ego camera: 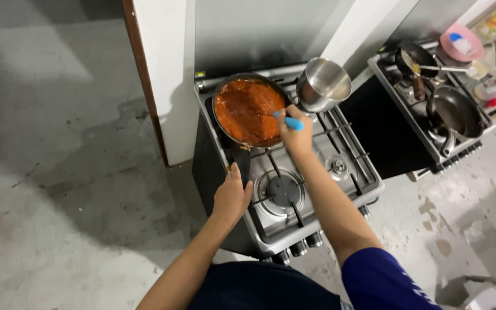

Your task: Stirred red sauce in a pan on a stove and transferred it into a metal bowl on a work table.

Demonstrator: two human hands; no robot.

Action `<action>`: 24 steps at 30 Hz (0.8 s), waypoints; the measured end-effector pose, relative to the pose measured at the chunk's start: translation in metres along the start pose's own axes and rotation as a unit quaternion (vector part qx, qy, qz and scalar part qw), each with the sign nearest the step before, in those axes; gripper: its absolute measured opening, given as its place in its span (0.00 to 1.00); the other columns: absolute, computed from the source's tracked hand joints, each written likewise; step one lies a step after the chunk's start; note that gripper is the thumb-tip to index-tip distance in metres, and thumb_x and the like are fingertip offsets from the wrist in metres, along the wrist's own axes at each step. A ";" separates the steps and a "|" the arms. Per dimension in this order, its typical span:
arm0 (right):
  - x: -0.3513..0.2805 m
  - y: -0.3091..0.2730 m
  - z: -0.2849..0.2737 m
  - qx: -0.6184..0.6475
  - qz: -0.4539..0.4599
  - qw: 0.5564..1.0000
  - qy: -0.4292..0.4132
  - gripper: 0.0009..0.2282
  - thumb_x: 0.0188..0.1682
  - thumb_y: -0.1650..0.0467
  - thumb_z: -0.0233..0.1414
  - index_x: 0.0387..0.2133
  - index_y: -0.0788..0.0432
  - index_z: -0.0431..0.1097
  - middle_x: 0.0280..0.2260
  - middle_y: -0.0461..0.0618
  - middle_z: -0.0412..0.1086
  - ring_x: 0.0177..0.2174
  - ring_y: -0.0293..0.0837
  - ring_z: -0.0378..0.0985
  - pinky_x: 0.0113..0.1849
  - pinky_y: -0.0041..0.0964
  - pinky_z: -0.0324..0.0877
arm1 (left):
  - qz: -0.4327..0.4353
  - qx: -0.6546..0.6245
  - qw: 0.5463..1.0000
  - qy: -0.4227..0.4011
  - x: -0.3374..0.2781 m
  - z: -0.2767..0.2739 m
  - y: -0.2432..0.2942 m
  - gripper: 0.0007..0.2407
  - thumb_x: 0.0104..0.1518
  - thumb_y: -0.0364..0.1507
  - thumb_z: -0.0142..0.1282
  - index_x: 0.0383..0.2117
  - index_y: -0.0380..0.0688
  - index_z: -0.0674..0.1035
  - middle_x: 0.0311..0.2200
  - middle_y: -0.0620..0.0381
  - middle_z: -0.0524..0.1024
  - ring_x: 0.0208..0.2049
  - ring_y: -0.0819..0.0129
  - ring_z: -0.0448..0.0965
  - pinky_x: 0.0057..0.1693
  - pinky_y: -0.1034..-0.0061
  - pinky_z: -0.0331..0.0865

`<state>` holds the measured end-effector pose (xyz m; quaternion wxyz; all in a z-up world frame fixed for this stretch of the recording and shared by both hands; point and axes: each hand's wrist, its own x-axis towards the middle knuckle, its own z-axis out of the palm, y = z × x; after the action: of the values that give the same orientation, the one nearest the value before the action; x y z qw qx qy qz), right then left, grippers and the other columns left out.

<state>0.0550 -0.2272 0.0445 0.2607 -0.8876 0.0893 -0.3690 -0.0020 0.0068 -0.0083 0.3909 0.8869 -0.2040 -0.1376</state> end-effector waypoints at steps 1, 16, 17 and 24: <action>0.005 -0.009 -0.012 -0.036 0.015 0.999 -0.027 0.12 0.55 0.69 0.56 0.24 0.63 0.71 0.20 0.56 0.70 0.22 0.54 0.74 0.26 0.44 0.67 | 0.005 -0.009 1.000 0.004 0.001 -0.001 0.001 0.30 0.61 0.37 0.52 0.65 0.30 0.58 0.54 0.35 0.72 0.46 0.41 0.79 0.49 0.57 0.75; -0.007 -0.068 -0.032 -0.075 -0.118 0.983 -0.120 0.08 0.47 0.69 0.56 0.23 0.60 0.69 0.22 0.61 0.71 0.24 0.61 0.76 0.28 0.49 0.70 | -0.027 0.006 0.999 -0.023 0.005 0.001 0.000 0.32 0.61 0.38 0.51 0.67 0.33 0.55 0.52 0.36 0.72 0.44 0.42 0.80 0.47 0.56 0.75; 0.002 -0.078 -0.028 -0.075 -0.122 0.983 -0.117 0.08 0.47 0.69 0.56 0.23 0.60 0.69 0.22 0.61 0.71 0.24 0.61 0.76 0.28 0.49 0.70 | -0.025 0.006 1.000 -0.018 0.010 0.005 -0.004 0.32 0.61 0.38 0.51 0.67 0.33 0.55 0.52 0.36 0.72 0.44 0.42 0.80 0.47 0.56 0.75; 0.014 -0.052 -0.007 -0.043 -0.043 0.993 -0.104 0.07 0.50 0.69 0.56 0.28 0.61 0.71 0.23 0.62 0.72 0.25 0.62 0.76 0.27 0.51 0.70 | -0.003 0.010 1.000 0.017 0.008 0.011 -0.009 0.32 0.60 0.39 0.53 0.66 0.31 0.57 0.52 0.35 0.73 0.45 0.42 0.79 0.49 0.57 0.75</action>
<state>0.0580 -0.1914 0.0846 0.2143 -0.9345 0.0392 -0.2816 0.0025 0.0017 -0.0224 0.3854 0.8936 -0.1958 -0.1213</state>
